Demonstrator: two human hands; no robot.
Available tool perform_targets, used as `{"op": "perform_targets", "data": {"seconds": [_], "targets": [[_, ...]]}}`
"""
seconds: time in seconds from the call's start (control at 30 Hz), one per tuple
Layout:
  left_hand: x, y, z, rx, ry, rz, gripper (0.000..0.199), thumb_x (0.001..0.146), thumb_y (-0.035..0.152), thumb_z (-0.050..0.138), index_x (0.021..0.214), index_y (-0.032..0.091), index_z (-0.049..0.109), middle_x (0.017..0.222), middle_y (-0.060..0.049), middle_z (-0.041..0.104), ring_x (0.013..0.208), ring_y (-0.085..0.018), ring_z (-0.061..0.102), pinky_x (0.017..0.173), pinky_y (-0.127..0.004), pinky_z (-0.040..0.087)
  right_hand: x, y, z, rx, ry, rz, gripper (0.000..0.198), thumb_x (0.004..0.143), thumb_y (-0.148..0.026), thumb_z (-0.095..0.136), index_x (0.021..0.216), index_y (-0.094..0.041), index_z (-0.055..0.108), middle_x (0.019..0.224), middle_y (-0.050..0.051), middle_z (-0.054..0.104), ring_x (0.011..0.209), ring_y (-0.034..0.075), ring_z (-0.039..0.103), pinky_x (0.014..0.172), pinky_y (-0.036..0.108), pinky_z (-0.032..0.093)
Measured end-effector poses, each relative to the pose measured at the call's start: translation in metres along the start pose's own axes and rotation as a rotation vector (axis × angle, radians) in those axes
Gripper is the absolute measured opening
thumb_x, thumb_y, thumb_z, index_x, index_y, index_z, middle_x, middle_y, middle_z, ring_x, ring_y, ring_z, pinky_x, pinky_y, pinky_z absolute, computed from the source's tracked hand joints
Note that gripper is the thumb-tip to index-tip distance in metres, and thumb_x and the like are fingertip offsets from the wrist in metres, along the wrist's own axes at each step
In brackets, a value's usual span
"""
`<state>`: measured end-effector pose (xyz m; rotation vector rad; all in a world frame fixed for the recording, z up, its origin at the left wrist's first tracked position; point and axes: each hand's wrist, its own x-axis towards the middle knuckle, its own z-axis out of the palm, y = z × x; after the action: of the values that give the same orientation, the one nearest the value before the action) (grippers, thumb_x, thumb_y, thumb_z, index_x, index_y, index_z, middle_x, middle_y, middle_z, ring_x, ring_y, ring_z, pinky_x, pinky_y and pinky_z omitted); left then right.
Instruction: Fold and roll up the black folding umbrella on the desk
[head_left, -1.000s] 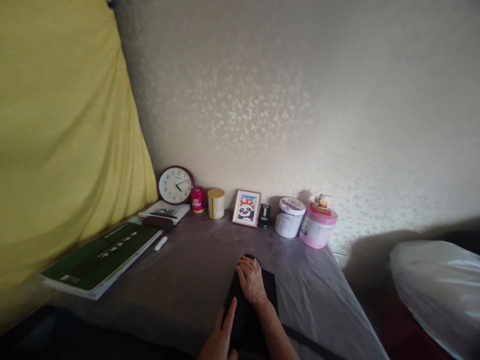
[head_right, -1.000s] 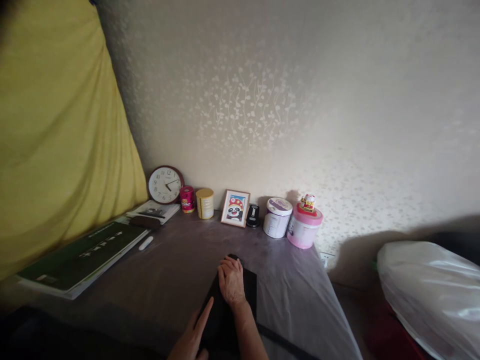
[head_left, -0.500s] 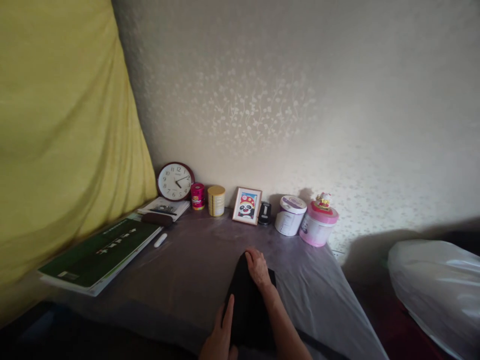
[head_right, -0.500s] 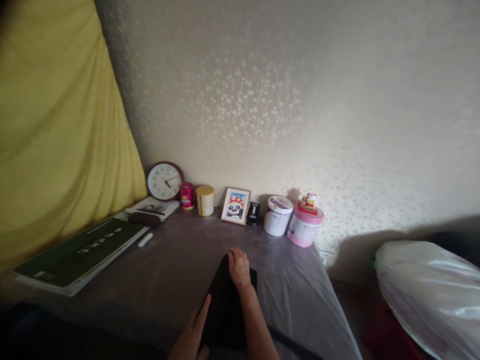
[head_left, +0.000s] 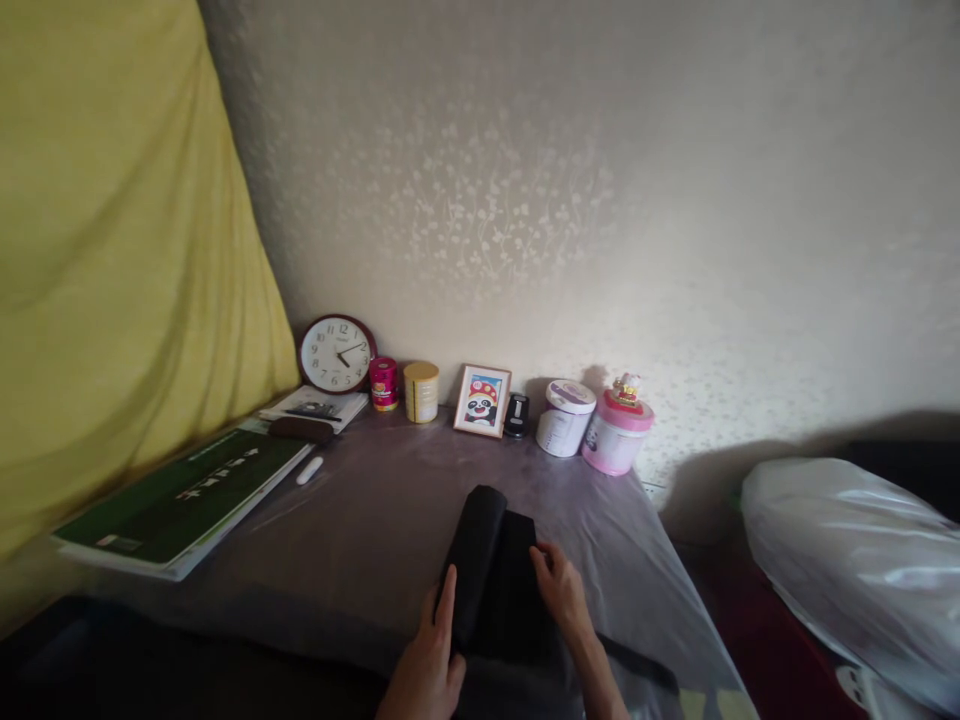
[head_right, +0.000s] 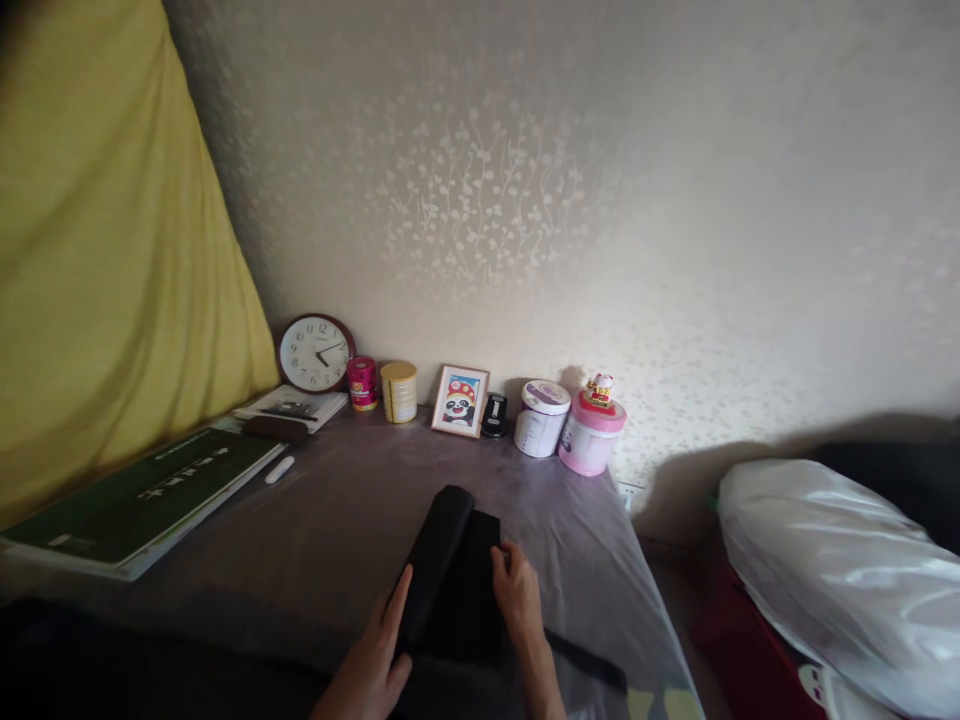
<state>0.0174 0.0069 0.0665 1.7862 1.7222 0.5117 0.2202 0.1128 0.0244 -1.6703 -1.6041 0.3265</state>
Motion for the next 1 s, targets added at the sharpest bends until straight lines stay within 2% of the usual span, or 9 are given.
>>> {"op": "perform_targets", "data": {"seconds": [0.17, 0.3, 0.47, 0.63, 0.8, 1.0], "targets": [[0.001, -0.004, 0.005, -0.017, 0.023, 0.027, 0.085, 0.07, -0.005, 0.033, 0.141, 0.017, -0.007, 0.15, -0.015, 0.012, 0.126, -0.015, 0.041, 0.097, -0.021, 0.035, -0.007, -0.014, 0.006, -0.003, 0.015, -0.01, 0.038, 0.08, -0.046, 0.045, 0.096, -0.016, 0.062, 0.074, 0.011, 0.07, 0.07, 0.029, 0.068, 0.057, 0.034, 0.048], [0.002, -0.005, 0.006, -0.032, 0.016, 0.024, 0.086, 0.07, -0.005, 0.035, 0.141, 0.017, -0.009, 0.15, -0.016, 0.01, 0.126, -0.016, 0.04, 0.098, -0.022, 0.034, -0.005, -0.025, 0.013, 0.096, 0.054, -0.08, 0.037, 0.08, -0.046, 0.044, 0.094, -0.017, 0.062, 0.079, 0.012, 0.071, 0.074, 0.029, 0.068, 0.059, 0.034, 0.049], [0.003, -0.008, 0.009, -0.013, 0.002, 0.019, 0.089, 0.068, -0.005, 0.036, 0.14, 0.014, -0.012, 0.151, -0.015, 0.011, 0.129, -0.017, 0.036, 0.101, -0.02, 0.031, 0.005, -0.056, 0.033, 0.238, -0.017, -0.091, 0.034, 0.08, -0.042, 0.046, 0.097, -0.018, 0.063, 0.076, 0.008, 0.071, 0.068, 0.023, 0.067, 0.056, 0.029, 0.049], [0.007, -0.017, 0.015, -0.014, -0.006, 0.035, 0.09, 0.067, -0.003, 0.038, 0.14, 0.014, -0.011, 0.151, -0.015, 0.008, 0.132, -0.019, 0.032, 0.104, -0.025, 0.028, 0.008, -0.08, 0.052, 0.192, -0.05, -0.096, 0.029, 0.079, -0.034, 0.048, 0.098, -0.017, 0.063, 0.077, 0.009, 0.071, 0.072, 0.024, 0.068, 0.058, 0.029, 0.048], [0.009, -0.023, 0.018, -0.051, 0.029, 0.063, 0.089, 0.067, -0.002, 0.038, 0.141, 0.013, -0.01, 0.151, -0.015, 0.007, 0.134, -0.021, 0.026, 0.107, -0.028, 0.027, 0.006, -0.097, 0.046, 0.061, -0.201, 0.001, 0.029, 0.08, -0.026, 0.051, 0.105, -0.013, 0.059, 0.08, 0.009, 0.07, 0.079, 0.022, 0.067, 0.065, 0.026, 0.045], [0.01, -0.029, 0.02, -0.066, 0.033, 0.093, 0.087, 0.067, -0.001, 0.037, 0.141, 0.012, -0.008, 0.151, -0.015, 0.001, 0.136, -0.021, 0.022, 0.108, -0.031, 0.026, 0.003, -0.112, 0.033, 0.086, -0.329, -0.056, 0.021, 0.082, -0.027, 0.05, 0.095, -0.017, 0.063, 0.077, 0.004, 0.069, 0.072, 0.018, 0.065, 0.062, 0.023, 0.041]]}}
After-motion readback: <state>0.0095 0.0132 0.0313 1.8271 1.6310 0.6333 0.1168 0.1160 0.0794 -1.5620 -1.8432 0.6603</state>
